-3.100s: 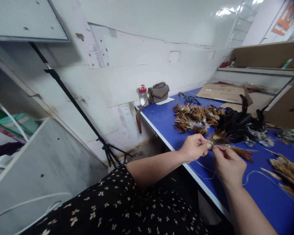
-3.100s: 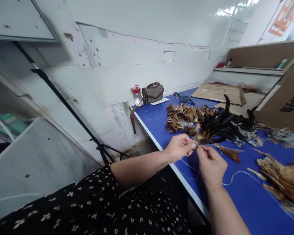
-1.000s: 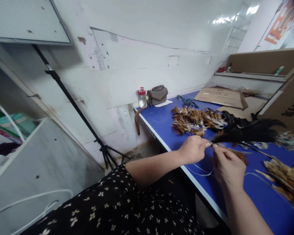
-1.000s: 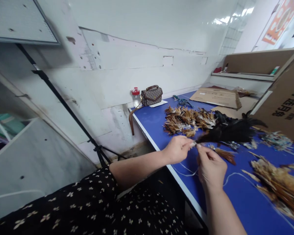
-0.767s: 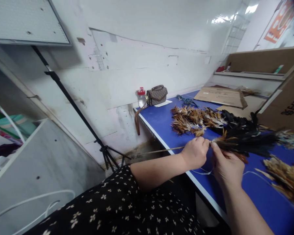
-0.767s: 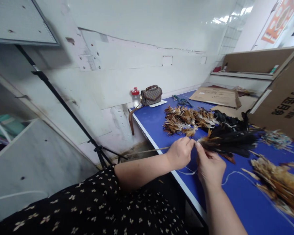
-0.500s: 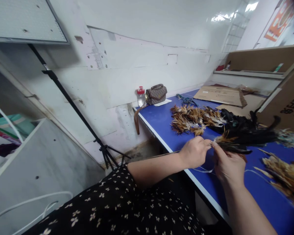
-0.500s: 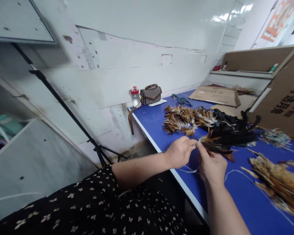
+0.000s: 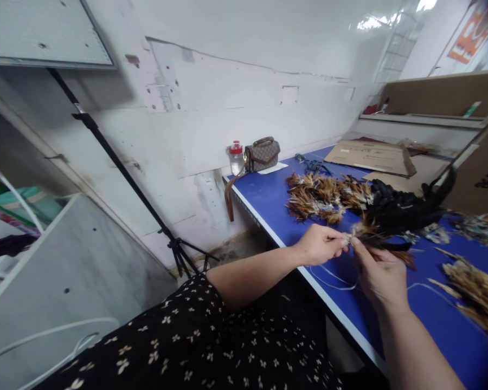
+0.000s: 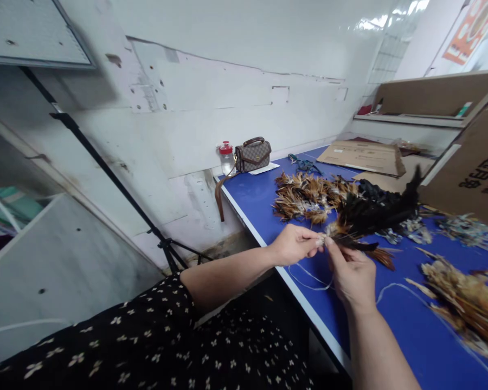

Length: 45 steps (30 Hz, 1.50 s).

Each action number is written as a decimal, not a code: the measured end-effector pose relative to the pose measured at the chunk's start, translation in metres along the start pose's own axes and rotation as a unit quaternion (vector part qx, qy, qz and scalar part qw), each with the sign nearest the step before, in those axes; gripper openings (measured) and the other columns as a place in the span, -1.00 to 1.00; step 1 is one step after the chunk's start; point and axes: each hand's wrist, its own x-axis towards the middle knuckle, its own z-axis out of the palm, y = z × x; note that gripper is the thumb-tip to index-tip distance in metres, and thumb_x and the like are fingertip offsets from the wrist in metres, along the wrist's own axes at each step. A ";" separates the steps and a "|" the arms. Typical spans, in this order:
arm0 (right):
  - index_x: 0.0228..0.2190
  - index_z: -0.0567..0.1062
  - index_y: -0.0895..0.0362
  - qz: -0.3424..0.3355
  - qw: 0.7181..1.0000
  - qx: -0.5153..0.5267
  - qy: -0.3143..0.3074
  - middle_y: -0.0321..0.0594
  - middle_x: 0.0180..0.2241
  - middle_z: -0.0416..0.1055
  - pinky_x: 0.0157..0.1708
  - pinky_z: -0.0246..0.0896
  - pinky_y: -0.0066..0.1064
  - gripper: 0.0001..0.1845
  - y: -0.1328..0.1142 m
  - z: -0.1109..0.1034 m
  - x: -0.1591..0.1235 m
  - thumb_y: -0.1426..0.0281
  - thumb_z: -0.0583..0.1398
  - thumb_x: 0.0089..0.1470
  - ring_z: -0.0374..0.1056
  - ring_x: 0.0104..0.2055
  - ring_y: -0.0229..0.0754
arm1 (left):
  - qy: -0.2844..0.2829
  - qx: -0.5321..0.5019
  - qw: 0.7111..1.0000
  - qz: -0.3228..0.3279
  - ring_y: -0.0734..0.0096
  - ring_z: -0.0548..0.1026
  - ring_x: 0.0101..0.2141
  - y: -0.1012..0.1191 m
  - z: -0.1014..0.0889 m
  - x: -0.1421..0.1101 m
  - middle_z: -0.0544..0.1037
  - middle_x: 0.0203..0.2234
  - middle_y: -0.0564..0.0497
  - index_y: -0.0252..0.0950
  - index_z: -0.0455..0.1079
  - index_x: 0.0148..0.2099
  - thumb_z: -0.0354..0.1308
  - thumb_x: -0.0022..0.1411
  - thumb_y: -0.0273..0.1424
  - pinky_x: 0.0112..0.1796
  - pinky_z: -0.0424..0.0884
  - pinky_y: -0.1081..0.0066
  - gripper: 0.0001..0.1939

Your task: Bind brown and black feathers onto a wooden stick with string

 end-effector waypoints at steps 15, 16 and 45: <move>-0.39 0.79 0.14 0.011 0.984 -0.154 0.088 -0.24 -0.54 0.50 -0.47 0.20 -0.33 -0.37 -0.009 0.008 -0.010 -0.21 0.51 0.09 0.28 -0.50 -0.18 | 0.073 0.341 0.901 0.260 0.11 0.60 -0.04 -0.024 0.016 0.001 0.64 -0.15 -0.25 -0.42 0.68 0.16 0.00 0.67 -0.35 0.21 0.55 0.11 -0.57; -0.40 0.79 0.14 0.011 0.983 -0.159 0.088 -0.24 -0.55 0.49 -0.47 0.20 -0.32 -0.37 -0.009 0.007 -0.010 -0.22 0.51 0.08 0.28 -0.50 -0.17 | 0.071 0.359 0.894 0.257 0.09 0.60 -0.02 -0.026 0.017 0.002 0.63 -0.12 -0.26 -0.41 0.66 0.20 -0.01 0.67 -0.36 0.23 0.54 0.10 -0.57; -0.45 0.72 0.11 -0.005 0.995 -0.102 0.006 -0.28 -0.59 0.39 -0.53 0.08 -0.35 -0.45 0.000 0.005 -0.007 -0.13 0.51 0.11 0.20 -0.53 -0.20 | 0.086 -0.099 0.989 -0.063 0.60 0.40 -0.56 0.001 0.005 0.005 0.58 -0.53 0.01 -0.47 0.71 -0.20 0.46 0.35 -0.47 -0.50 0.21 0.50 -0.88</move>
